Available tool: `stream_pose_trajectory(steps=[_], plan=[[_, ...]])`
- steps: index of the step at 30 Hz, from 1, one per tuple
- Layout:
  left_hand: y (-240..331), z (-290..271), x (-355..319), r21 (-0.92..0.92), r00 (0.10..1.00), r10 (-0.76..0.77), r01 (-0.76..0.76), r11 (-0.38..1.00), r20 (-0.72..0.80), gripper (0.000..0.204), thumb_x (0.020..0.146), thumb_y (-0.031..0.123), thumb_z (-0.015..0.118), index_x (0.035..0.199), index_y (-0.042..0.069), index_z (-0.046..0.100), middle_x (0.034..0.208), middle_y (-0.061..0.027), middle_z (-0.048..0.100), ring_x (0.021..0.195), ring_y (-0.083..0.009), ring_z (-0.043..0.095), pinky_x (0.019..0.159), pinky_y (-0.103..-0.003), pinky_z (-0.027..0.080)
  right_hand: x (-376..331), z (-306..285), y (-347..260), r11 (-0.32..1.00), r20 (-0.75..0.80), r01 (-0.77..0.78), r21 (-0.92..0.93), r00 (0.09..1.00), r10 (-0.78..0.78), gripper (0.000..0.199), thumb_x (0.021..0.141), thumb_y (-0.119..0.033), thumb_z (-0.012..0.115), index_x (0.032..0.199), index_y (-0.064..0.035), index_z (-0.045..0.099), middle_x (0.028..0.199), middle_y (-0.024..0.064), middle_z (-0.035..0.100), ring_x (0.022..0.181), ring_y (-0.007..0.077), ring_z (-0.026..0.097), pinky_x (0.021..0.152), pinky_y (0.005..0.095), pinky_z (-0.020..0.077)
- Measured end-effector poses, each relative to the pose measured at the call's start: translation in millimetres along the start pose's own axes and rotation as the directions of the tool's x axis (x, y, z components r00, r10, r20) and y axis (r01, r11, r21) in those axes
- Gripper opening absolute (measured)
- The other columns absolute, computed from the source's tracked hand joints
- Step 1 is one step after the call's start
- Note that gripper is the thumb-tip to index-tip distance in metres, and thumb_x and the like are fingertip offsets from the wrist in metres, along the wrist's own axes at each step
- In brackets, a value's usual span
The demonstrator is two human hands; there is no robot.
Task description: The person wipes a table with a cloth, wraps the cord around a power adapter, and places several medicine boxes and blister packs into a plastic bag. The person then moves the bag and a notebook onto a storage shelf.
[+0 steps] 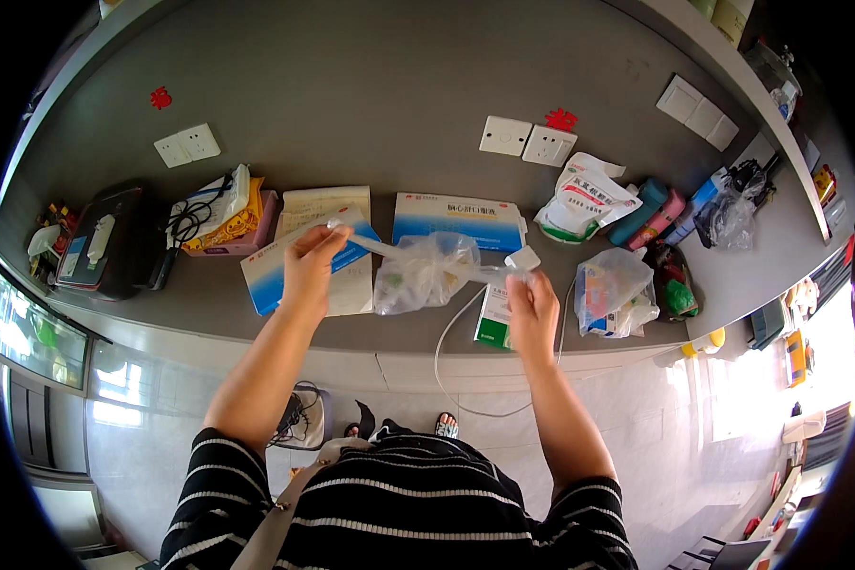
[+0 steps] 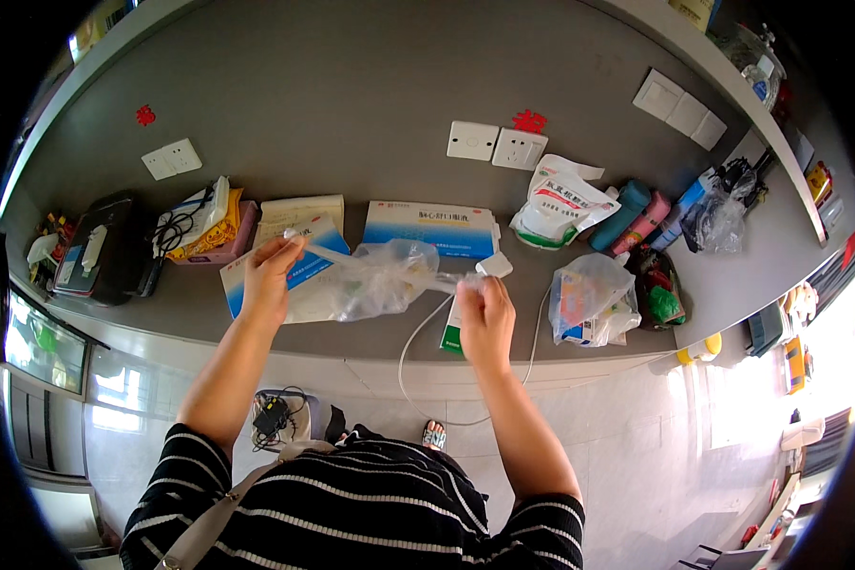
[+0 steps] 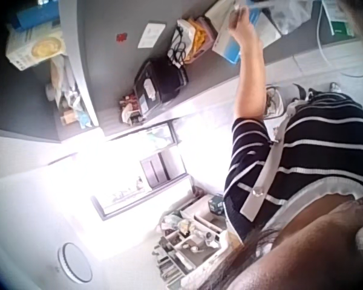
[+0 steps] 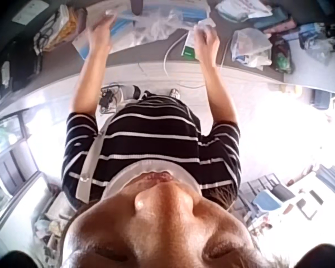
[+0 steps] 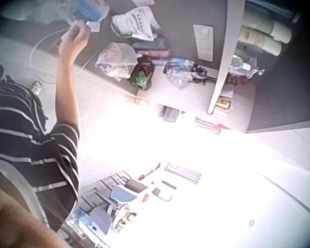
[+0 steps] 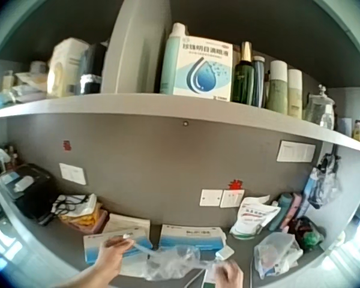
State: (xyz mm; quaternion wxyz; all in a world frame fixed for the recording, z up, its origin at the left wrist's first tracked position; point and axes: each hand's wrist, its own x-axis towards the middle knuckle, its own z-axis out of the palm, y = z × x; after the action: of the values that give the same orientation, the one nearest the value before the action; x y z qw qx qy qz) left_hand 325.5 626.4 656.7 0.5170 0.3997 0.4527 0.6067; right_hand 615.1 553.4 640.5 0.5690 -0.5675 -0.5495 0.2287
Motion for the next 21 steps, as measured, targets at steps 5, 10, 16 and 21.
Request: stream_pose_trajectory(steps=[5, 10, 16, 21], plan=[[15.0, 35.3, -19.5, 0.22, 0.968, 0.117, -0.167, 0.961, 0.224, 0.017, 0.083, 0.018, 0.071, 0.083, 0.0, 0.069, 0.076, -0.0015, 0.061, 0.072, -0.0074, 0.052, 0.065, -0.023, 0.041, 14.1, 25.4, -18.8, 0.589, 0.442, -0.565, 0.578, 0.823, 0.356, 0.036, 0.092, -0.038, 0.059, 0.091, -0.0023, 0.06, 0.074, 0.0031, 0.061, 0.059, 0.0126, 0.057, 0.056, 0.0247, 0.0495], [18.5, 49.1, -33.8, 0.317, 0.85, 0.306, -0.459, 0.83, 0.429, 0.016, 0.082, 0.018, 0.073, 0.086, 0.002, 0.071, 0.078, -0.0056, 0.064, 0.075, -0.0119, 0.055, 0.064, -0.026, 0.044, 1.0, 48.3, -39.9, 0.889, 0.528, -0.328, 0.32, 0.841, 0.121, 0.029, 0.083, -0.012, 0.07, 0.108, -0.0004, 0.061, 0.092, 0.002, 0.059, 0.064, 0.006, 0.053, 0.055, 0.0219, 0.0447], [20.0, 46.8, -43.5, 0.354, 0.75, 0.313, -0.581, 0.733, 0.583, 0.015, 0.081, 0.019, 0.073, 0.087, 0.005, 0.073, 0.081, -0.005, 0.066, 0.085, -0.018, 0.058, 0.074, -0.03, 0.046, -16.9, 59.7, -50.4, 0.984, 0.608, -0.167, 0.064, 0.788, 0.094, 0.019, 0.081, -0.015, 0.074, 0.085, 0.0004, 0.063, 0.069, -0.0001, 0.052, 0.056, 0.0054, 0.043, 0.05, 0.023, 0.0368], [16.6, 35.1, -43.0, 0.289, 0.652, 0.283, -0.626, 0.725, 0.703, 0.021, 0.078, 0.02, 0.075, 0.094, 0.006, 0.072, 0.09, -0.0074, 0.067, 0.087, -0.0198, 0.06, 0.075, -0.03, 0.047, -28.4, 60.7, -43.5, 0.952, 0.499, -0.18, 0.247, 0.866, 0.034, 0.02, 0.088, -0.02, 0.067, 0.083, -0.0003, 0.064, 0.063, -0.0011, 0.052, 0.055, 0.0045, 0.042, 0.048, 0.0226, 0.0337]])
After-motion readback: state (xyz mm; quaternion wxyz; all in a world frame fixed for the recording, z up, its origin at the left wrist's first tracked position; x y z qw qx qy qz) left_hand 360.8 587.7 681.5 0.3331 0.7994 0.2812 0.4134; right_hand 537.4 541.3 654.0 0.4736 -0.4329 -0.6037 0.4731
